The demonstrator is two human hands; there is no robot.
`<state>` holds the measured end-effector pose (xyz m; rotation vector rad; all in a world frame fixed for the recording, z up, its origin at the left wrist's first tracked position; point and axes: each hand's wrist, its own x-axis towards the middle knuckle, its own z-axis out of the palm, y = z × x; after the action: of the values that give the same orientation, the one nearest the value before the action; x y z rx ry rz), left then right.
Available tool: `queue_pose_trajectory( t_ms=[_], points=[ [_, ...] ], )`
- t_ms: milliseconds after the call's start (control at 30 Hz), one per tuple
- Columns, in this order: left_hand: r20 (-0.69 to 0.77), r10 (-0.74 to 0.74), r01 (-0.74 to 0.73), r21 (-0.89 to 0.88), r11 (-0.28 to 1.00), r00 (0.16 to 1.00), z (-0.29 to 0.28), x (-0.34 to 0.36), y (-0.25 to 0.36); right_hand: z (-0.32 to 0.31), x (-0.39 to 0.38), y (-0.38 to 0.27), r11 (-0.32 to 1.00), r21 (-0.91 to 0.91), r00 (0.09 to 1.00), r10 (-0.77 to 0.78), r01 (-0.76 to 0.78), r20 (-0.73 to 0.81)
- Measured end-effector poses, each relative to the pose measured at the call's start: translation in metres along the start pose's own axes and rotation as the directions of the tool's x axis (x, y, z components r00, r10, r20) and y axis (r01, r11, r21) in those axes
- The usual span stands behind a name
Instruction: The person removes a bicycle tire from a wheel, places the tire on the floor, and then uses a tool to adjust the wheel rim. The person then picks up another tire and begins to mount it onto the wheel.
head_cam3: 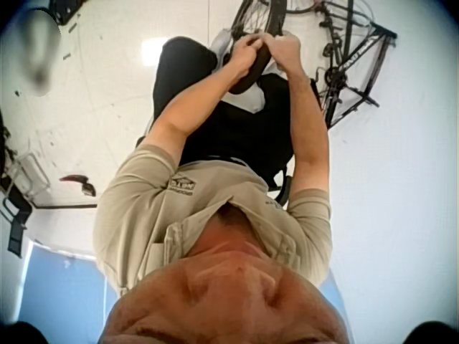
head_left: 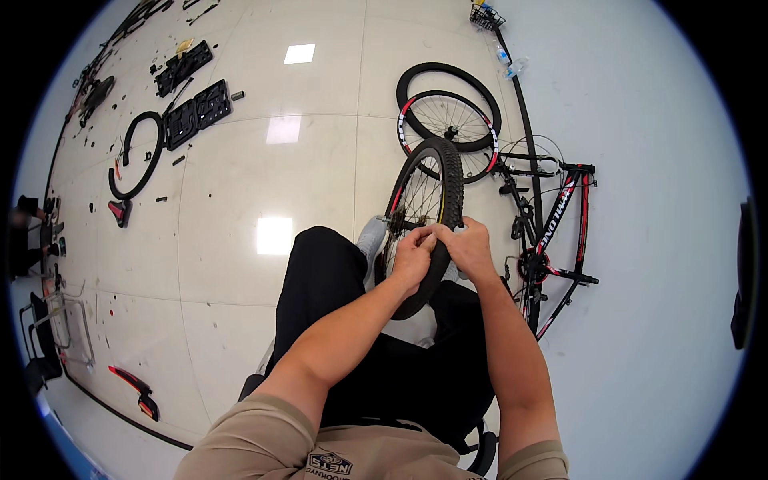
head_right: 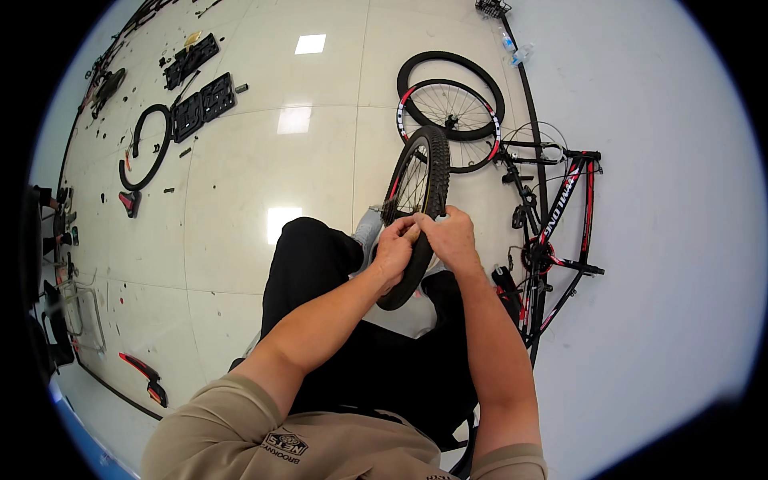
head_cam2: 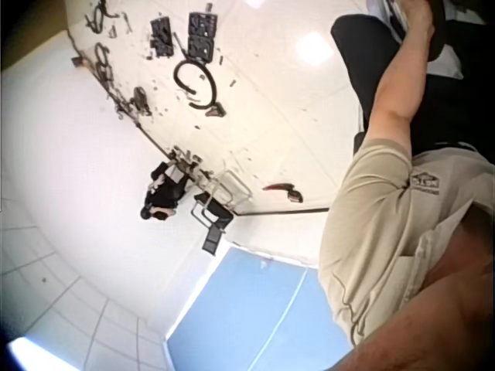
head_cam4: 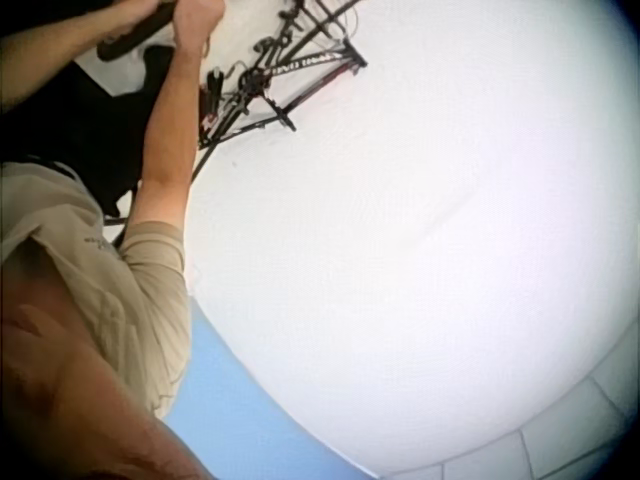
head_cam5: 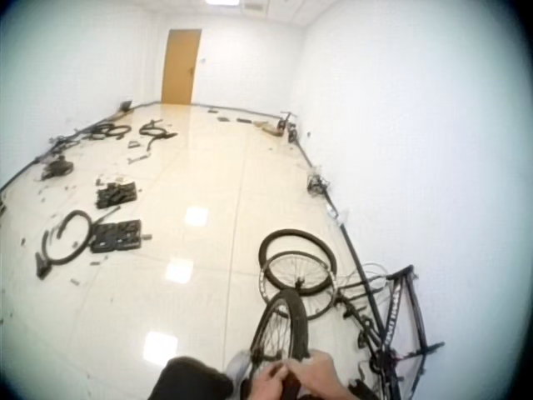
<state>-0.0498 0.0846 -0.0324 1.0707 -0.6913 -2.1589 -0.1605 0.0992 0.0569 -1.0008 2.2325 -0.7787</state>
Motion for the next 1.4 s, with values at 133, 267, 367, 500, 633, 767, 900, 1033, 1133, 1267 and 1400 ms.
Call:
queue_pose_trajectory(
  t_ms=[133, 267, 367, 500, 633, 767, 900, 1033, 1133, 1267, 1400],
  points=[
    [0.14, -0.242, 0.258, -0.11, 0.96, 0.96, -0.007, -0.008, 0.026, -0.001, -0.003, 0.006, 1.0, -0.003, 1.0, -0.021, 0.021, -0.019],
    [0.184, -0.225, 0.231, -0.01, 0.973, 0.957, -0.008, -0.009, 0.029, -0.014, -0.012, -0.01, 0.971, 0.159, 0.98, 0.165, -0.181, 0.109],
    [0.168, -0.18, 0.187, -0.028, 0.982, 0.969, -0.004, -0.015, 0.04, -0.024, -0.019, -0.002, 0.846, 0.394, 0.932, 0.309, -0.36, 0.189],
    [0.151, -0.115, 0.117, -0.004, 0.993, 0.982, -0.012, -0.011, 0.044, -0.017, -0.024, 0.033, 0.56, 0.662, 0.837, 0.51, -0.498, 0.198],
    [0.159, -0.148, 0.143, 0.046, 0.989, 0.976, -0.011, -0.016, 0.056, 0.017, -0.028, 0.115, 0.236, 0.81, 0.803, 0.436, -0.537, 0.405],
    [0.2, -0.19, 0.174, 0.093, 0.98, 0.961, -0.024, -0.02, 0.066, 0.02, -0.06, 0.082, -0.097, 0.887, 0.792, 0.415, -0.452, 0.449],
    [0.244, -0.214, 0.182, 0.147, 0.972, 0.946, -0.042, -0.018, 0.063, 0.016, -0.06, 0.07, 0.125, 0.854, 0.802, 0.435, -0.504, 0.41],
    [0.284, -0.242, 0.19, 0.199, 0.962, 0.928, -0.047, -0.027, 0.074, 0.023, -0.052, 0.076, 0.378, 0.816, 0.876, 0.383, -0.438, 0.292],
    [0.301, -0.274, 0.207, 0.235, 0.95, 0.914, -0.044, -0.029, 0.083, 0.022, -0.052, 0.068, 0.29, 0.901, 0.909, 0.36, -0.323, 0.21],
    [0.291, -0.322, 0.229, 0.312, 0.922, 0.901, -0.053, -0.016, 0.089, 0.023, -0.043, 0.055, 0.213, 0.936, 0.928, 0.31, -0.28, 0.207],
    [0.271, -0.342, 0.213, 0.41, 0.887, 0.9, -0.049, 0.002, 0.08, 0.023, -0.04, 0.056, 0.168, 0.943, 0.918, 0.33, -0.286, 0.22]
  ],
)
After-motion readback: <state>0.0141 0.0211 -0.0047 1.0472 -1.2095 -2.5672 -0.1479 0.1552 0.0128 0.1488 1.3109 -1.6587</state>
